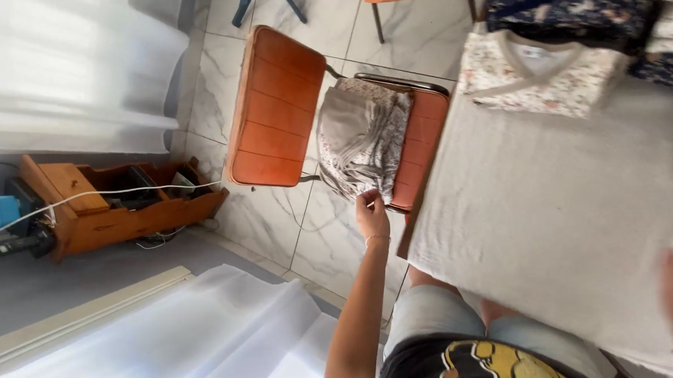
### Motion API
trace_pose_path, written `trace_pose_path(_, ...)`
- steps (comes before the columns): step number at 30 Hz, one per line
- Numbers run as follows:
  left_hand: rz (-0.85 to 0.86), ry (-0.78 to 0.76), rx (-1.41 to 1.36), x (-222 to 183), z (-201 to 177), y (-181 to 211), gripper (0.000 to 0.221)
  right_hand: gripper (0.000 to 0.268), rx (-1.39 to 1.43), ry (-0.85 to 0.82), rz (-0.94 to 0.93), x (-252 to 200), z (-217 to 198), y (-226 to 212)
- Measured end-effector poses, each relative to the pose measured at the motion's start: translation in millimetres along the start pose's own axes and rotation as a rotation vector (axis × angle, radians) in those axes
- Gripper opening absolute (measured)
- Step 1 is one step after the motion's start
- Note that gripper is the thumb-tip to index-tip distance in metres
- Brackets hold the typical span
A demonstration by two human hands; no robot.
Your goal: The person irons various small fabric items and folds them into neat stacks on a workspace.
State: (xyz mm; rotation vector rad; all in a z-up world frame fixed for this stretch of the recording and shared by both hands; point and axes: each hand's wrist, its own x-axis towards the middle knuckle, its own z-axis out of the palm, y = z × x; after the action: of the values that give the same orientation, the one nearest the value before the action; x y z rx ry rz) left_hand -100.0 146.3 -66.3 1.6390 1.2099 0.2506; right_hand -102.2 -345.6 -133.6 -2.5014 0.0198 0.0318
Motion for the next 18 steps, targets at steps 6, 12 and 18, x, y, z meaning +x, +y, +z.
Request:
trace_pose_path(6,0.498,0.055,0.543,115,15,-35,0.038,0.022,0.198,-0.240,-0.400,15,0,-355)
trace_pose_path(12,0.258,-0.367,1.322,183,20,-4,0.079,0.023,0.384,-0.520,-0.256,-5,72,-392)
trace_pose_path(18,0.768,-0.322,1.194,225,9,-48,0.060,0.031,0.244,-0.805,0.225,-4,84,-397)
